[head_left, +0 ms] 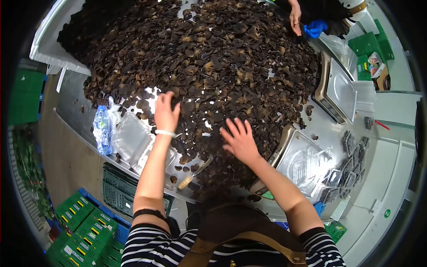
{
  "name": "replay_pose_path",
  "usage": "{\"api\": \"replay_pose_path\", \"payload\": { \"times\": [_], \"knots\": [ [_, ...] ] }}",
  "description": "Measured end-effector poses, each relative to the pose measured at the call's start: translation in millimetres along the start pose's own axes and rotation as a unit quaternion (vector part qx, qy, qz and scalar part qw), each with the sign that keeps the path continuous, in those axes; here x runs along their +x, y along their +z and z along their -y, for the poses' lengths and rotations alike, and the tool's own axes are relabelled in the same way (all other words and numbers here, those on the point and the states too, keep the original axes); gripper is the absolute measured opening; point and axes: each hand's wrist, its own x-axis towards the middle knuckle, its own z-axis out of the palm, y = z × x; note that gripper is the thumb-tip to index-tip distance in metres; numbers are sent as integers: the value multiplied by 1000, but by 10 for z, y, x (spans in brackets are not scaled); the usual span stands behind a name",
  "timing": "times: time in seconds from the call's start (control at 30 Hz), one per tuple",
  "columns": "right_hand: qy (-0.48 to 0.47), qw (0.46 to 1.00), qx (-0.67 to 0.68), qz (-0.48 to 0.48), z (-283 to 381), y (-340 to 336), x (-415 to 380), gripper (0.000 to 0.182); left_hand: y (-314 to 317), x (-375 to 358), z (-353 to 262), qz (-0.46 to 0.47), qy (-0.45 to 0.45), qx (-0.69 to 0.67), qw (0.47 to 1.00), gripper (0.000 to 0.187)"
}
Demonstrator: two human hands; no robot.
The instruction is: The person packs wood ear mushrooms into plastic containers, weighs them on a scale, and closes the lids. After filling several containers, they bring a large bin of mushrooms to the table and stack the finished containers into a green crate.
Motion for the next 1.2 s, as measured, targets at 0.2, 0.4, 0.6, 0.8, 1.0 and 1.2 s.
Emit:
{"api": "replay_pose_path", "payload": {
  "times": [0.2, 0.4, 0.6, 0.8, 1.0, 1.2],
  "knots": [
    [74, 973, 148, -163, -527, -127, 488, 47, 68, -300, -563, 96, 180, -129, 970, 16],
    [125, 935, 133, -303, -873, -282, 1357, 42, 259, 287, -970, -33, 161, -99, 981, 8],
    [116, 922, 156, -334, -1085, -310, 1730, 14, 398, 101, -1123, 72, -32, -337, 938, 13],
    [-68, 929, 326, -162, -212, -724, 986, 26, 28, -240, -795, 264, -409, -726, 486, 59],
    [114, 931, 277, -208, -856, -247, 914, 45, -237, -724, -500, 241, -476, -684, 498, 26],
    [131, 977, 112, -126, -745, 10, 579, 72, -289, -1082, -417, 246, -436, -603, 621, 23]
  ]
}}
